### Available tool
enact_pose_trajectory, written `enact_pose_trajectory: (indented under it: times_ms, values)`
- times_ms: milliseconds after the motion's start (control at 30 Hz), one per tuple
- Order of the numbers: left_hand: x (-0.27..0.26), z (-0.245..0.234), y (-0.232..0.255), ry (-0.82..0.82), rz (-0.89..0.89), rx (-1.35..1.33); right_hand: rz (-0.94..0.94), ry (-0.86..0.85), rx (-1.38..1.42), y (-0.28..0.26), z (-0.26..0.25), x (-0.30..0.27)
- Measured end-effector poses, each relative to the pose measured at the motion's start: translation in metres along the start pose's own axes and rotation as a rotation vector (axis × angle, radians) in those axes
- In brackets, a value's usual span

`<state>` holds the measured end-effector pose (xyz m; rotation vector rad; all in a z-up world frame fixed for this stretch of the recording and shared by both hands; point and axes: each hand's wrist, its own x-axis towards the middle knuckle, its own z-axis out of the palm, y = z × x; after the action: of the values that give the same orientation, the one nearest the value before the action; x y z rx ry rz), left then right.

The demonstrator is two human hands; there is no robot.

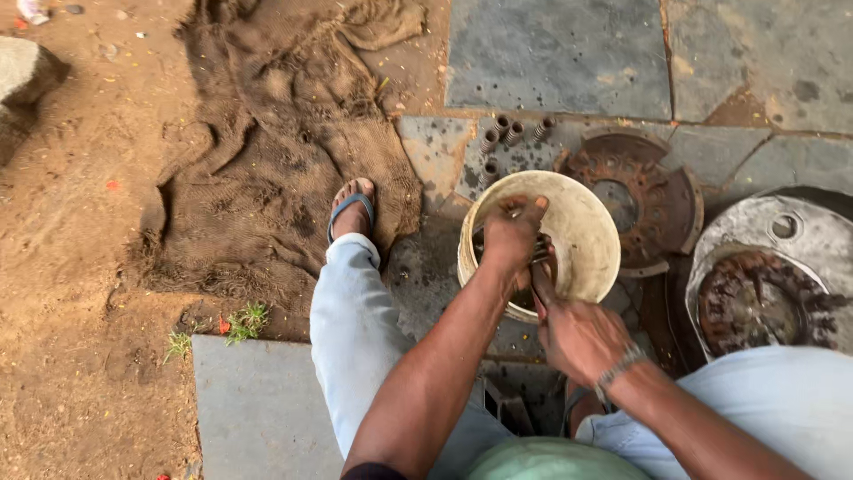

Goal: The person cleans mechanical springs and small metal components by dipping them into a bucket of liquid and scrubbing them with a small piece of abrasive material and a thin metal rod.

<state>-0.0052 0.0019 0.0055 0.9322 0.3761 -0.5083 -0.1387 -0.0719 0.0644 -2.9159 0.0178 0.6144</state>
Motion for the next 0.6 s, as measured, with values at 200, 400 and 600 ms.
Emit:
enact_pose_trajectory:
  times_ms: [200, 400, 600]
  values:
    - [-0.005, -0.002, -0.003, -0.005, -0.099, -0.051, -0.023, 0.025, 0.037, -0.009, -0.018, 0.016]
    - [-0.002, -0.004, -0.014, -0.078, -0.191, 0.015, 0.082, 0.006, -0.03, 0.003, -0.014, 0.009]
    - [0.018, -0.013, 0.021, -0.059, -0.108, -0.408, 0.102, -0.082, 0.239, 0.014, -0.027, -0.02]
